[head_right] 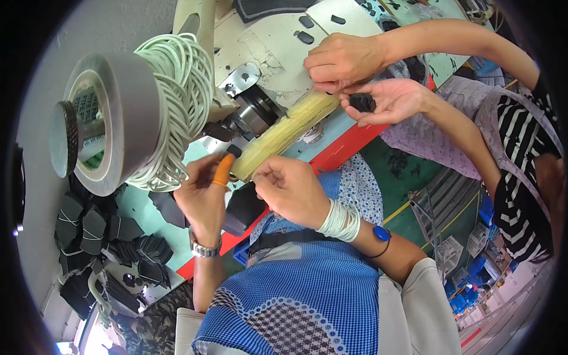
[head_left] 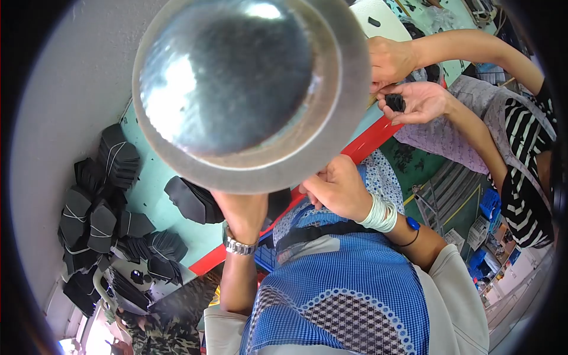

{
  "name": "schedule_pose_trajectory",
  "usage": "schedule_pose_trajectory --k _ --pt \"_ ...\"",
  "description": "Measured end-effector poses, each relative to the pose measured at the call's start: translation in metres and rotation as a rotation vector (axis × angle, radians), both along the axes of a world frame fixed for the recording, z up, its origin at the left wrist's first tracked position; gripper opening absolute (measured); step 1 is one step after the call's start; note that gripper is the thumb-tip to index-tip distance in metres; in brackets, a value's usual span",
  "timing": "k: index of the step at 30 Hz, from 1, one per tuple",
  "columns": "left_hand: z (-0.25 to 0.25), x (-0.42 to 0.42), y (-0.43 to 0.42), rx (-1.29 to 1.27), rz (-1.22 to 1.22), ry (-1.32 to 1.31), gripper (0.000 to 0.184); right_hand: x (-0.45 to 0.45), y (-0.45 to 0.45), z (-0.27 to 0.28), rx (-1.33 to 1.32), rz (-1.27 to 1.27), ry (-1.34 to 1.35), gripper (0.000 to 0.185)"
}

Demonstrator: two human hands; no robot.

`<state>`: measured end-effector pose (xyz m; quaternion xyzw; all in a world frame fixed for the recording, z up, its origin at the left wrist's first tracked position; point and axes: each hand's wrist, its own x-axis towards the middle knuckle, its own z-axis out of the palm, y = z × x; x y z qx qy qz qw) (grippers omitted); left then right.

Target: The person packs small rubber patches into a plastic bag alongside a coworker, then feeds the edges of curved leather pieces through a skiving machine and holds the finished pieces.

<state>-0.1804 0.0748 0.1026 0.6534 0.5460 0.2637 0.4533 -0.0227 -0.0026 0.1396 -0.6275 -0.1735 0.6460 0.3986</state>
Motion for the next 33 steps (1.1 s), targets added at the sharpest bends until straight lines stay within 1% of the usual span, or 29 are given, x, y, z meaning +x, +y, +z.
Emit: schedule_pose_trajectory --k 1,3,6,9,10,12,15,18,21,22,24,25,28,29,33 --pt "0.003 0.006 0.001 0.14 -0.071 0.072 0.019 0.0 -0.002 -0.002 0.002 0.002 -0.001 0.014" --pt "0.007 0.012 0.003 0.293 -0.183 0.192 0.019 -0.001 -0.005 -0.006 0.007 0.005 -0.008 0.013" --pt "0.021 0.015 0.013 0.33 -0.288 0.176 0.016 -0.007 -0.008 -0.008 0.122 -0.034 -0.072 0.013" --pt "0.02 0.01 0.014 0.043 -0.24 0.042 0.012 -0.006 -0.003 -0.007 0.566 0.19 -0.879 0.02" --pt "0.034 0.011 0.015 -0.255 -0.18 -0.054 0.009 -0.002 -0.002 -0.007 0.673 0.246 -1.003 0.025" --pt "0.053 0.014 0.014 -0.614 -0.082 -0.255 0.008 0.007 0.0 -0.007 0.889 0.366 -1.245 0.033" --pt "0.044 0.012 0.01 -0.867 0.047 -0.601 0.01 0.015 -0.002 -0.009 0.969 0.503 -1.254 0.041" --pt "0.042 0.012 0.008 -0.911 0.011 -0.624 0.012 0.017 -0.004 -0.003 0.914 0.604 -1.243 0.029" --pt "0.039 0.014 0.009 -0.906 -0.007 -0.633 0.015 0.013 0.002 0.001 0.801 0.504 -1.079 0.01" --pt "0.039 0.013 0.009 -0.904 -0.005 -0.646 0.016 0.011 0.005 0.002 0.7 0.415 -0.928 0.011" --pt "0.039 0.008 0.01 -0.864 0.035 -0.654 0.017 0.006 0.012 0.001 0.498 0.237 -0.624 0.017" --pt "0.039 0.004 0.012 -0.845 0.051 -0.658 0.018 0.003 0.017 -0.008 0.385 0.133 -0.442 0.02" --pt "0.032 -0.012 0.011 -0.747 0.036 -0.544 0.02 -0.002 0.037 -0.005 0.056 -0.1 0.07 0.024" --pt "0.03 -0.016 0.009 -0.739 0.025 -0.539 0.019 -0.002 0.04 -0.007 0.014 -0.154 0.081 0.028" --pt "0.022 -0.024 -0.002 -0.722 0.045 -0.525 0.018 -0.009 0.041 -0.004 -0.038 -0.234 0.064 0.027"
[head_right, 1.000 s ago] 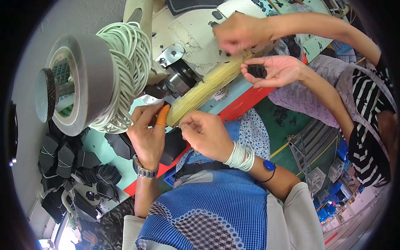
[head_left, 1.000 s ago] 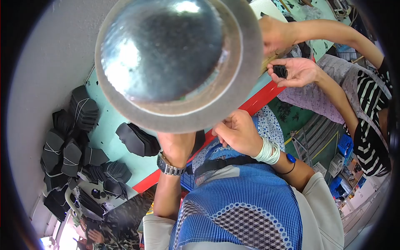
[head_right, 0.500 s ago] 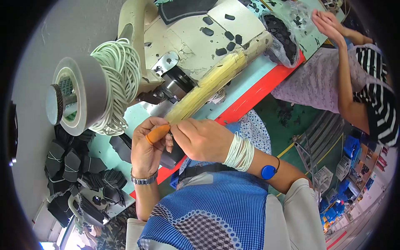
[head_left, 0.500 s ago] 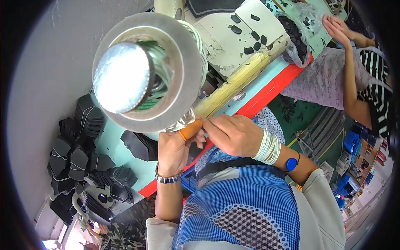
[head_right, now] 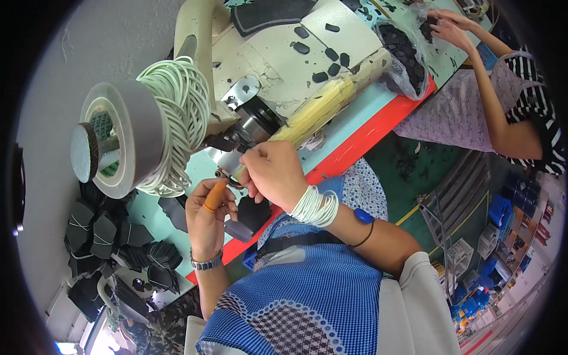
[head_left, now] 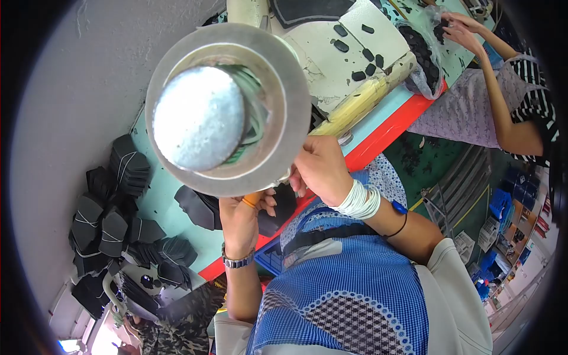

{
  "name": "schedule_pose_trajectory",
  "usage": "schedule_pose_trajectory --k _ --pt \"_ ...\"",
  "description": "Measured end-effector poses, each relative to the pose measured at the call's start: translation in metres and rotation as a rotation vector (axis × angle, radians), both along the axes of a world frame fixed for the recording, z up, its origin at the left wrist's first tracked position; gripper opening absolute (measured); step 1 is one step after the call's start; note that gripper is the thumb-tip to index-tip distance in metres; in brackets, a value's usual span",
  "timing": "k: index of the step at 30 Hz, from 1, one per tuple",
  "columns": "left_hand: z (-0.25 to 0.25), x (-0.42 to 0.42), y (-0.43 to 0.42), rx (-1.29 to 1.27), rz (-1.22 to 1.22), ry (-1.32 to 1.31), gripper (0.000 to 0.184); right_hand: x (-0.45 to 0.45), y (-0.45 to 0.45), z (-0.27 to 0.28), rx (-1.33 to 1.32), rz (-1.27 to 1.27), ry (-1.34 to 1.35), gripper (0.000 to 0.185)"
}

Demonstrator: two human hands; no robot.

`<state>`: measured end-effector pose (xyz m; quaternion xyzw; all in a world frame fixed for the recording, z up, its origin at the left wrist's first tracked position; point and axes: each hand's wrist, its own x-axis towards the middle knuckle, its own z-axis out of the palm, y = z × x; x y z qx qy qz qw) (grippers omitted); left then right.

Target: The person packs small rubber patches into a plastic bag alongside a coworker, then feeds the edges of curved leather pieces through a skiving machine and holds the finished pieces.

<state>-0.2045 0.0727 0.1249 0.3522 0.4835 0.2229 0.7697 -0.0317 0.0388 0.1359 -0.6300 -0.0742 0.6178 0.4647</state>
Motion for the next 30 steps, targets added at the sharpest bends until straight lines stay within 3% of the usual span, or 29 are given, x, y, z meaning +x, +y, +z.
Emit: schedule_pose_trajectory --k 5,7,9,11,13,14,18,21,23,25,26,29,30 --pt "-0.007 -0.014 -0.007 0.072 -0.008 0.116 0.018 0.029 -0.001 0.009 0.026 -0.157 -0.12 0.025" --pt "-0.019 -0.031 -0.01 0.132 -0.045 0.186 0.017 0.068 0.004 0.008 0.158 -0.233 -0.226 0.027" --pt "-0.04 -0.048 -0.012 0.234 -0.159 0.399 0.02 0.093 0.017 0.018 0.115 -0.353 -0.284 0.028" --pt "-0.064 -0.068 -0.015 0.348 -0.386 0.666 0.039 0.094 -0.011 0.013 0.159 -0.26 -0.253 0.03" --pt "-0.076 -0.07 -0.02 0.842 -0.557 0.65 0.055 0.082 -0.046 -0.004 0.139 -0.19 -0.242 0.034" --pt "-0.085 -0.07 -0.031 0.926 -0.626 0.744 0.063 0.079 -0.063 -0.015 0.059 -0.165 -0.258 0.032" --pt "-0.083 -0.051 -0.051 0.556 -0.576 0.705 0.064 0.101 -0.143 -0.091 -0.126 -0.369 -0.419 0.031" --pt "-0.101 -0.062 -0.063 0.202 -0.613 0.733 0.062 0.132 -0.19 -0.149 -0.326 -0.508 -0.327 0.025" --pt "-0.087 -0.052 -0.06 0.141 -0.748 0.832 0.065 0.156 -0.217 -0.189 -0.433 -0.563 -0.235 0.022" --pt "-0.07 -0.03 -0.052 -0.03 -0.876 0.831 0.067 0.177 -0.231 -0.225 -0.523 -0.418 -0.206 0.018" --pt "-0.074 -0.034 -0.067 0.287 -0.828 0.904 0.065 0.186 -0.231 -0.238 -0.592 -0.339 -0.198 0.017" --pt "-0.079 -0.039 -0.084 0.241 -0.742 0.912 0.062 0.215 -0.228 -0.288 -0.594 -0.246 -0.134 0.018" --pt "-0.071 -0.032 -0.091 0.015 -0.646 0.891 0.062 0.227 -0.226 -0.306 -0.596 -0.312 -0.145 0.021"
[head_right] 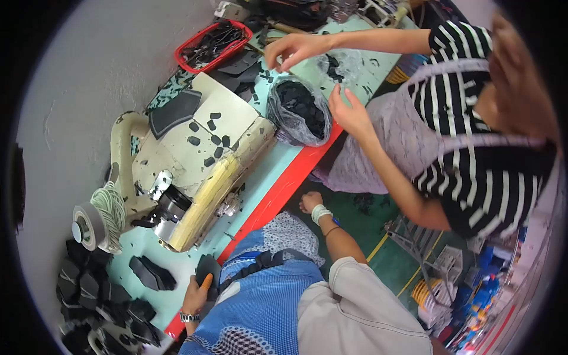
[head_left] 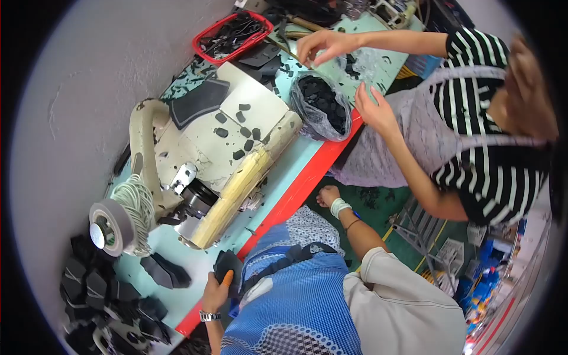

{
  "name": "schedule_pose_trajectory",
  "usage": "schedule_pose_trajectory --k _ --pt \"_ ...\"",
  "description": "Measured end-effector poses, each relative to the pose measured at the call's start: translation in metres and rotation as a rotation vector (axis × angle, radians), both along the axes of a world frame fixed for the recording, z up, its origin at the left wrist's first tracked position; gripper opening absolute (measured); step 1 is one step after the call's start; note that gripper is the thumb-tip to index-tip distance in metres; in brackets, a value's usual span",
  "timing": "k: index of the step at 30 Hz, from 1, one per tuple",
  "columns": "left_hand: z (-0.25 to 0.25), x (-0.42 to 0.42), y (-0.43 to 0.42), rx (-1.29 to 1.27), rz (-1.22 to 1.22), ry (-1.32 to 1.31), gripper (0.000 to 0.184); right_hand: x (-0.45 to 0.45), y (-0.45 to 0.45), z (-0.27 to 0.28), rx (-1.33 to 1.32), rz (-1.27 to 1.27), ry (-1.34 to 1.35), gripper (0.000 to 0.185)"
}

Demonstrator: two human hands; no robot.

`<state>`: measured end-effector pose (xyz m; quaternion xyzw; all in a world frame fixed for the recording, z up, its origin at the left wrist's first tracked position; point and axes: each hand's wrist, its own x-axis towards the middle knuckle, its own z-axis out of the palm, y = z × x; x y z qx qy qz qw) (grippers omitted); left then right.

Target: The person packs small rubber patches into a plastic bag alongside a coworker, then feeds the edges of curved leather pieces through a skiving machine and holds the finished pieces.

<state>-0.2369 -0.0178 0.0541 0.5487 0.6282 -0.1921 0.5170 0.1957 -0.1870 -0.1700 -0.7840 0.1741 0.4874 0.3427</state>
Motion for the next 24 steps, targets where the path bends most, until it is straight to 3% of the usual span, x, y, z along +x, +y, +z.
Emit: schedule_pose_trajectory --k 2,4,5,6,7,9,10,11,12,14,16,18,22,24 --pt "0.009 0.012 -0.007 0.017 -0.017 0.014 0.061 0.02 0.017 -0.033 0.007 -0.126 -0.051 0.033" --pt "0.024 0.026 -0.003 0.014 -0.02 0.006 0.059 0.052 0.052 -0.015 0.145 -0.233 -0.029 0.038" --pt "0.015 0.016 -0.007 0.121 0.014 -0.054 0.058 0.064 0.082 0.024 0.295 -0.33 0.14 0.041" --pt "0.021 0.019 0.001 0.037 0.158 -0.111 0.057 0.072 0.118 0.088 0.445 -0.514 0.472 0.045" --pt "0.023 0.017 0.008 0.059 0.168 -0.072 0.054 0.074 0.151 0.165 0.47 -0.785 0.968 0.048" --pt "0.026 0.011 0.019 0.164 0.121 -0.054 0.055 0.064 0.208 0.263 0.125 -1.053 1.689 0.056" --pt "0.012 -0.005 0.018 0.244 0.063 -0.038 0.057 0.058 0.232 0.285 -0.098 -1.092 1.855 0.06" --pt "0.03 0.012 0.025 0.181 0.238 -0.051 0.059 0.052 0.24 0.282 -0.182 -1.383 1.946 0.062" --pt "0.021 0.002 0.02 0.276 0.229 -0.046 0.058 0.04 0.247 0.279 -0.554 -1.676 2.036 0.06" --pt "0.019 0.001 0.015 0.404 0.19 -0.039 0.06 0.026 0.259 0.272 -0.938 -2.212 1.943 0.056" --pt "0.014 -0.005 0.007 0.49 0.162 -0.019 0.062 0.026 0.264 0.258 -0.746 -2.186 2.066 0.053" --pt "0.011 -0.01 0.007 0.449 0.199 -0.003 0.063 0.022 0.259 0.251 -0.82 -2.305 2.155 0.048" --pt "0.002 -0.013 -0.01 0.849 0.063 0.185 0.056 0.036 0.24 0.268 -0.688 -1.749 2.258 0.044" --pt "0.014 -0.004 -0.019 0.976 0.154 0.142 0.045 0.05 0.206 0.244 -0.729 -1.877 2.622 0.041"
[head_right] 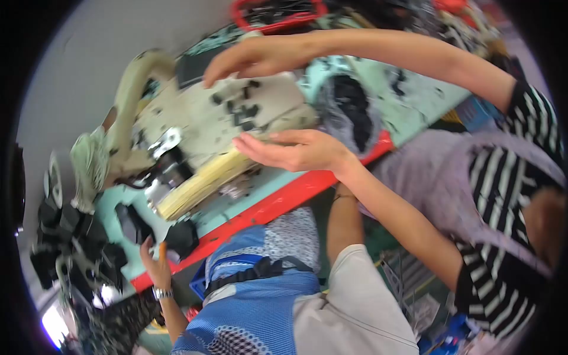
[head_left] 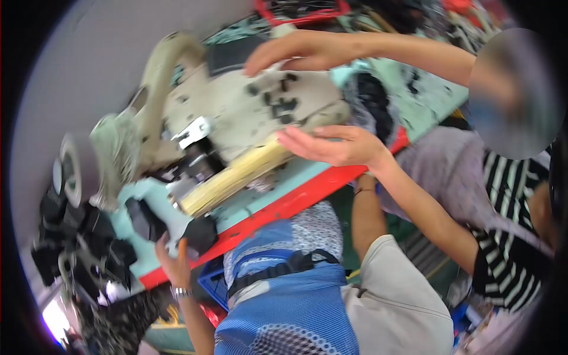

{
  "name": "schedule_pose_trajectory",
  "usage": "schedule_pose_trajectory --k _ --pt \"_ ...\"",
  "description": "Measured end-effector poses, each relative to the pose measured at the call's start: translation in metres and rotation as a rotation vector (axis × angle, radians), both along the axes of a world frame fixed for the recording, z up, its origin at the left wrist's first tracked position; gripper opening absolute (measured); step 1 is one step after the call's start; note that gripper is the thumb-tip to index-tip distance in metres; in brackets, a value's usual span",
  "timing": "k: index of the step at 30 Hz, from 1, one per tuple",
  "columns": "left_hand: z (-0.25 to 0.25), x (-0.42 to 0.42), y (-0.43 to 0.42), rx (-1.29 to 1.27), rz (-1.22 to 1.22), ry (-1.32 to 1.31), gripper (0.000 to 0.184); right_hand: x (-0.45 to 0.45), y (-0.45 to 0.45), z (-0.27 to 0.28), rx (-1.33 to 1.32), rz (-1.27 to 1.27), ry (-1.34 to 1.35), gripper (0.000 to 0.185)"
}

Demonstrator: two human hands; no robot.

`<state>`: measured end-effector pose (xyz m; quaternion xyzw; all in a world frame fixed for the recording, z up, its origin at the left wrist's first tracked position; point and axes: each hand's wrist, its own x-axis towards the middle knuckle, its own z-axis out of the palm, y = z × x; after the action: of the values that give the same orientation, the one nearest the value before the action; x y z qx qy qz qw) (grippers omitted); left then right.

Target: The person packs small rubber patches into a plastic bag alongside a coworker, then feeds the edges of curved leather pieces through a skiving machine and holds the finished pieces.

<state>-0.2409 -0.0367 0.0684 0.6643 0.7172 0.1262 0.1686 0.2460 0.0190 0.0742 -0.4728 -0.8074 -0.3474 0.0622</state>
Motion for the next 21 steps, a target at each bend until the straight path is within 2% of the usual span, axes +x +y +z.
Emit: schedule_pose_trajectory --k 2,3,4,6,8,10,12,14,16,19,21 --pt "0.02 0.02 -0.007 -0.005 0.011 -0.177 0.031 0.016 -0.047 -0.048 0.002 -0.393 0.744 0.039" --pt "0.027 0.031 -0.012 -0.052 -0.009 -0.276 0.025 0.025 -0.074 -0.077 0.07 -0.618 1.007 0.038" --pt "0.034 0.053 -0.015 -0.096 -0.043 -0.348 0.018 0.035 -0.098 -0.104 0.102 -0.815 1.184 0.037" --pt "0.045 0.09 -0.014 -0.295 -0.209 -0.455 0.021 0.054 -0.135 -0.154 0.089 -1.026 1.515 0.035" --pt "0.046 0.126 -0.005 -0.336 -0.5 -0.535 0.028 0.082 -0.155 -0.203 -0.005 -0.918 1.791 0.033" --pt "0.045 0.156 0.005 -0.353 -0.715 -0.555 0.028 0.102 -0.161 -0.236 -0.017 -0.729 1.952 0.031" --pt "0.05 0.174 0.012 -0.349 -0.882 -0.547 0.028 0.076 -0.139 -0.183 0.211 -0.463 2.126 0.028" --pt "0.054 0.186 0.018 -0.324 -0.977 -0.525 0.028 0.05 -0.148 -0.148 0.098 -0.894 1.734 0.024" --pt "0.06 0.194 0.02 -0.303 -0.973 -0.554 0.027 0.042 -0.149 -0.151 0.123 -1.023 1.853 0.016" --pt "0.061 0.188 0.019 -0.295 -0.922 -0.585 0.026 0.045 -0.141 -0.153 0.433 -0.845 2.096 0.012" --pt "0.061 0.185 0.02 -0.312 -0.881 -0.593 0.026 0.049 -0.146 -0.167 0.354 -0.915 1.611 0.013"
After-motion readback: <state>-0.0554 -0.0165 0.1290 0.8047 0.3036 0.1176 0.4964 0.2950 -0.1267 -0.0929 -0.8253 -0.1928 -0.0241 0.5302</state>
